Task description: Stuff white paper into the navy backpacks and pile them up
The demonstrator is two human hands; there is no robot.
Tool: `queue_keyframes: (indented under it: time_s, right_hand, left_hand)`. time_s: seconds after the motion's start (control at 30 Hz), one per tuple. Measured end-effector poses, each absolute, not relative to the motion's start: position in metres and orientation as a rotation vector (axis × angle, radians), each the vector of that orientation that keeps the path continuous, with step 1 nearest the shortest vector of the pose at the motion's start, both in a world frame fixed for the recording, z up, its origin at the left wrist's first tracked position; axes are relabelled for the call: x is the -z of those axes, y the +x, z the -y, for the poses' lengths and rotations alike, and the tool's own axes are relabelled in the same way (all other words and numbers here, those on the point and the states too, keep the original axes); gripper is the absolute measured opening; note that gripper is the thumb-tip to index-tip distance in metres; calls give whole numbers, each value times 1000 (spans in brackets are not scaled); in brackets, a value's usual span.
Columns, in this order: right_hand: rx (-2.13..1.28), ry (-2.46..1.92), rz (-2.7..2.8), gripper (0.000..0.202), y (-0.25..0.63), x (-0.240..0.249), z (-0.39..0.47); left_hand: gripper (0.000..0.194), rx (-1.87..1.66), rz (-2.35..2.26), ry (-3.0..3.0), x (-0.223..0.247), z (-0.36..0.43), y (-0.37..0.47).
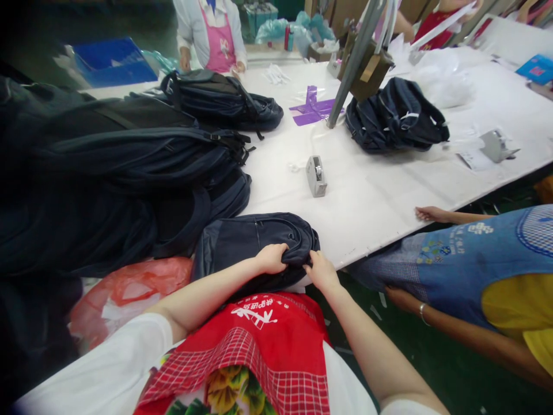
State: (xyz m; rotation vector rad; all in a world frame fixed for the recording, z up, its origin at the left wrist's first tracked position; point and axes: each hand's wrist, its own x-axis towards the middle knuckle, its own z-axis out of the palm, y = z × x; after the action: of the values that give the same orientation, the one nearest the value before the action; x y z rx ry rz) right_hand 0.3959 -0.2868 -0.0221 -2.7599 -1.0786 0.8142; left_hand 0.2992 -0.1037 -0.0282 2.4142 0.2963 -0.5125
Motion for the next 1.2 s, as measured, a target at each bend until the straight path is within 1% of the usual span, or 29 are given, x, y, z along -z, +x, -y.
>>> queue_keyframes:
  time_s: [0.1,0.17,0.3,0.43,0.63,0.87,0.93,1.07,1.1,1.13,1.2]
  right_hand:
    - [-816,-2814,1117,22,402,28,284]
    - [-852,-2814,1163,24,410,28,285]
    - [-916,-2742,1285,21,427,28,292]
    - [-895,-2733,1277,24,423,33,296]
    - [-603,-2875,1099,24,405,31,287]
    - [-538,-2840,1150,16,405,23,289]
    - [-516,-2849,1124,16,411,23,291]
    - [-481,-2833,1109,22,424,26,287]
    - [-481,-2824,1113,23,426,26,284]
    - [-482,-2816,1113,24,428,27,280]
    - [-483,-2807,1102,25,430,26,272]
  left_hand:
    - [54,507,-329,2387,33,99,310]
    - [57,502,-347,2365,37,99,317]
    - [42,487,-335,2326,42,101,326]
    - [35,452,-348,2301,42,98,333]
    - [33,385,-411,2282,38,89,351]
    - [30,392,-453,2310,33,96,358]
    - [36,417,-444,2328,31,100,361]
    - [65,502,-501,2409,24,105,379]
    - [70,534,-510,2446,22,107,386]
    - [71,563,-503,2483,21,108,392]
    - [61,600,-447,2534,21,111,403]
